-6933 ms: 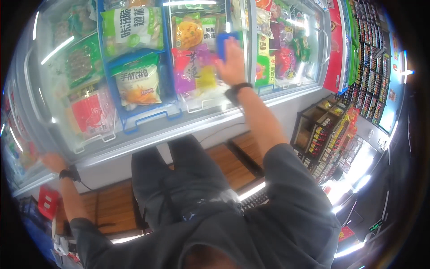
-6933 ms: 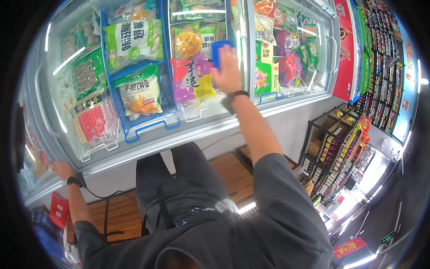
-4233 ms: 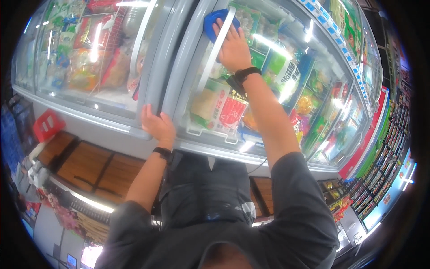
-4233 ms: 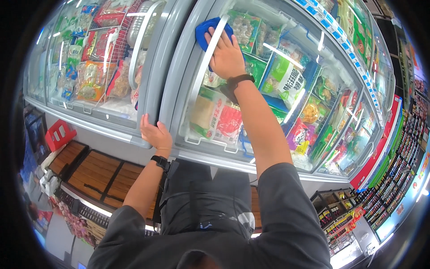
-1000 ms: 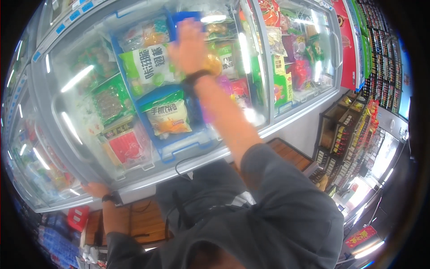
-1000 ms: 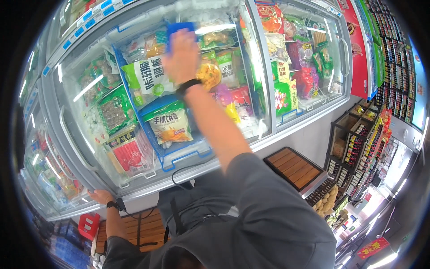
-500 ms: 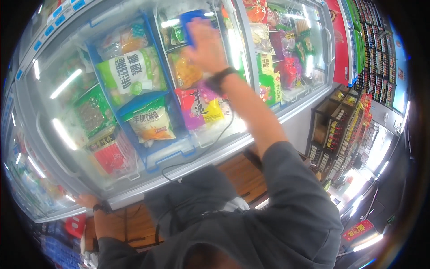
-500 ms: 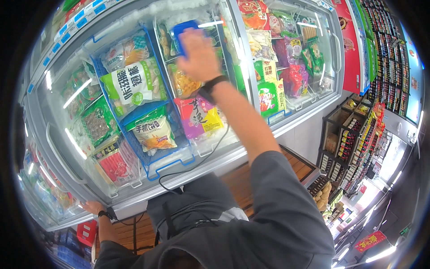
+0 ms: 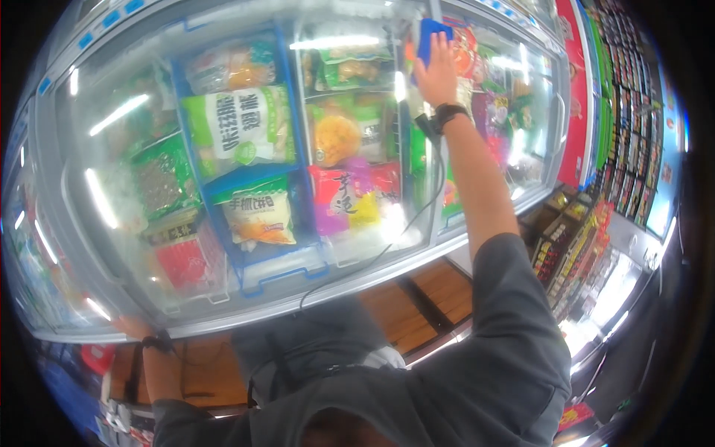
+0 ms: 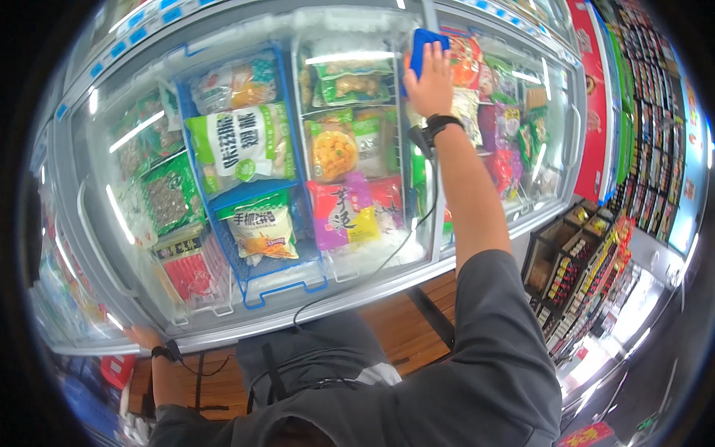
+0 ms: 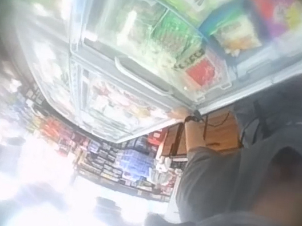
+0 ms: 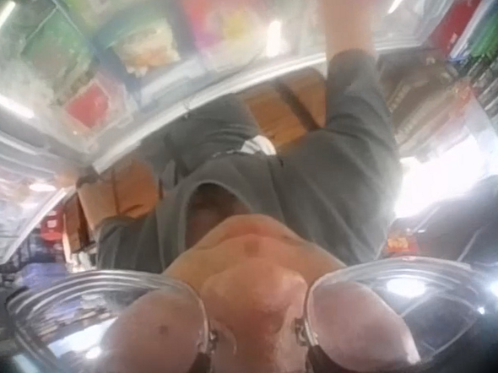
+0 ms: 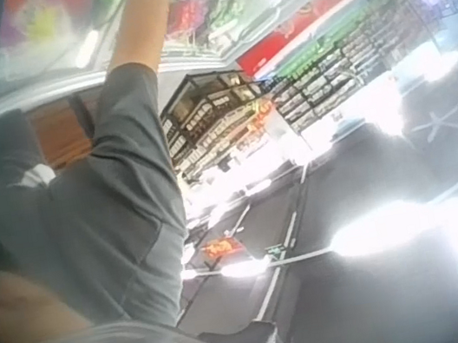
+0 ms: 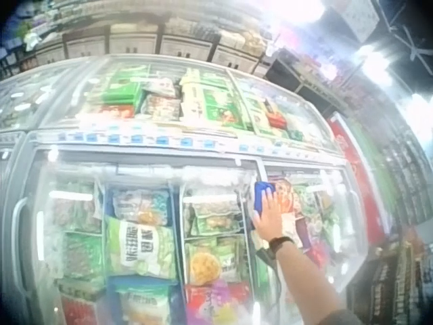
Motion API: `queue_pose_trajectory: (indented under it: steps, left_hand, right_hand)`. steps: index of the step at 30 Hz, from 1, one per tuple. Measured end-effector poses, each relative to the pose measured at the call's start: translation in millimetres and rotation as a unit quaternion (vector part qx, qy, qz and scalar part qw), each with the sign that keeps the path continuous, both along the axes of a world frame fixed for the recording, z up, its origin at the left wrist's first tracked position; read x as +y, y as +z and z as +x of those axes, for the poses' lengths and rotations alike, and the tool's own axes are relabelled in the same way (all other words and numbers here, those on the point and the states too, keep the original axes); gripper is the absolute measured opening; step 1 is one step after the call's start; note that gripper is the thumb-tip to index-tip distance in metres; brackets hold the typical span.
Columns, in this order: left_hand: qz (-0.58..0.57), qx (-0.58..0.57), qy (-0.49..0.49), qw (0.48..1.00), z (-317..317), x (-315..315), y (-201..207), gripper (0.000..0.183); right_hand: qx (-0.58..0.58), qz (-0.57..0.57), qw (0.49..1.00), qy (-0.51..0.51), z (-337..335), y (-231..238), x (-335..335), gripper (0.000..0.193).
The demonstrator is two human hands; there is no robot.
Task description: The person wipes the glass lid of a chest freezer with a blue cloth, moving along the length of the unit and covering multiple sections. The person folds the cloth and continues wiping the surface repeatedly.
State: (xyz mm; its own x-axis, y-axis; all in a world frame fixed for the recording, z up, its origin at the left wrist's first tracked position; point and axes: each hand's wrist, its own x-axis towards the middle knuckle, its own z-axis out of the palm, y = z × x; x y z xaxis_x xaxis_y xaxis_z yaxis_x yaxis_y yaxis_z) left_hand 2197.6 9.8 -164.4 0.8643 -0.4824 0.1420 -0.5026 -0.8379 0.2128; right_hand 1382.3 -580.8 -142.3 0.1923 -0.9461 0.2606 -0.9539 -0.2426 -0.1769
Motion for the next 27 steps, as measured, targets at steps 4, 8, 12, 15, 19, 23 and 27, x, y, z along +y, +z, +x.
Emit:
queue_pose_trajectory:
  steps: [4,8,12,15,19,23,27]
  left_hand:
    - [-0.085,0.088,0.101,0.987,-16.3,-25.3,19.1,0.057]
    - [-0.113,0.091,0.088,0.986,-36.8,-42.2,34.6,0.059]
    - [-0.07,0.053,0.049,0.995,-38.9,-49.7,40.5,0.058]
    - [-0.072,0.083,0.073,0.991,-40.3,-45.6,41.5,0.056]
    - [-0.114,0.074,0.068,0.988,-33.3,-34.1,29.5,0.058]
    - [-0.073,0.037,0.026,0.996,-13.6,-11.9,8.0,0.057]
    - [-0.048,0.022,0.012,0.999,-6.2,0.8,4.1,0.056]
  right_hand:
    - [0.032,0.041,0.997,-0.058,58.7,6.5,-25.8,0.077]
    - [-0.065,-0.004,0.99,0.122,216.8,-5.5,-10.9,0.081]
    - [-0.114,0.028,0.971,0.209,409.8,0.9,27.2,0.081]
    - [-0.134,0.056,0.954,0.263,487.8,11.6,54.5,0.081]
    - [-0.182,0.04,0.932,0.311,466.4,6.4,48.6,0.078]
    - [-0.119,-0.032,0.96,0.251,341.8,-2.8,6.7,0.076]
    - [-0.038,0.015,0.982,0.183,197.8,13.6,-28.7,0.074]
